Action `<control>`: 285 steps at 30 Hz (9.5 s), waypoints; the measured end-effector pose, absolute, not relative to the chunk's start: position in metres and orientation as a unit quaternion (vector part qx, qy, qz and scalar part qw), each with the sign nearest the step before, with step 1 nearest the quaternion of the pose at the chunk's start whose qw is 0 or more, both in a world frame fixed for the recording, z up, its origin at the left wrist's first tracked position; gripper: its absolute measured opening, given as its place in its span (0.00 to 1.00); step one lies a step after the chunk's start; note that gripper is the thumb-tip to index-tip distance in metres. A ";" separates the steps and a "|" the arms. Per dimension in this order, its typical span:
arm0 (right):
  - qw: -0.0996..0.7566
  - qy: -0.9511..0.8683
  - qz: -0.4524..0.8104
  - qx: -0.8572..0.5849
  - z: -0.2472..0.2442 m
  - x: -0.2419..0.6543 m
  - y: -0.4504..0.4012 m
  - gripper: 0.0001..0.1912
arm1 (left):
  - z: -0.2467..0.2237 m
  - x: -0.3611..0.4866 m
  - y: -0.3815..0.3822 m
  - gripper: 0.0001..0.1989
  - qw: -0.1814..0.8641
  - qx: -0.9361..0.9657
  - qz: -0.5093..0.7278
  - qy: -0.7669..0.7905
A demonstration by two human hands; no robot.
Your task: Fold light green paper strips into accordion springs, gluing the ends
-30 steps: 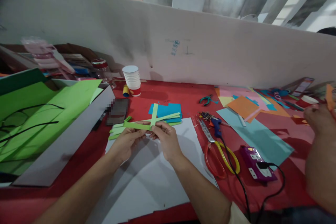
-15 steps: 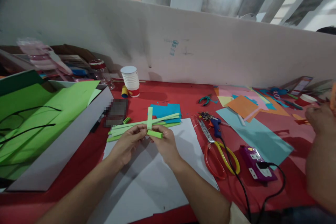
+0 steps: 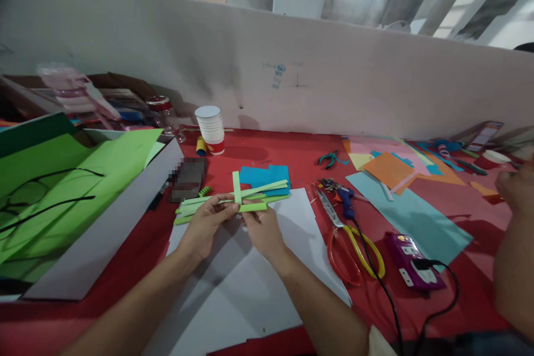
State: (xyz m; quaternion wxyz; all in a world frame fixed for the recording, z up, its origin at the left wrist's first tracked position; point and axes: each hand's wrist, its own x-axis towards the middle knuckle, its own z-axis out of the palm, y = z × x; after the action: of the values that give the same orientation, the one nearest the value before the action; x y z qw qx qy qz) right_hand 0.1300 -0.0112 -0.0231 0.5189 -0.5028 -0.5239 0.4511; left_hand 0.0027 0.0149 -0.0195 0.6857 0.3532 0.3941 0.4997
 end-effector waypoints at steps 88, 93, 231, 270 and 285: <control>0.566 -0.632 0.184 -0.497 -0.013 0.132 -0.020 0.06 | -0.015 0.003 0.011 0.04 0.856 0.123 0.394 0.311; 0.577 -0.595 0.227 -0.511 -0.019 0.129 -0.016 0.09 | -0.013 0.006 0.010 0.06 0.833 0.151 0.433 0.309; 0.555 -0.478 0.455 -0.507 -0.022 0.132 -0.008 0.10 | -0.015 0.009 0.007 0.07 0.702 0.358 0.510 0.345; 0.588 -0.437 0.511 -0.450 -0.017 0.124 -0.013 0.09 | -0.017 0.015 0.002 0.06 0.670 0.318 0.566 0.360; 0.593 -0.396 0.521 -0.469 -0.013 0.129 -0.012 0.08 | -0.019 0.013 0.005 0.06 0.736 0.297 0.518 0.320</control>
State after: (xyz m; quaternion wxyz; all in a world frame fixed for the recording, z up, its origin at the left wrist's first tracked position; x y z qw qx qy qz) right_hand 0.1285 -0.0121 -0.0131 0.5927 -0.4692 -0.3965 0.5209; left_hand 0.0125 0.0049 -0.0193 0.7358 0.2965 0.3203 0.5178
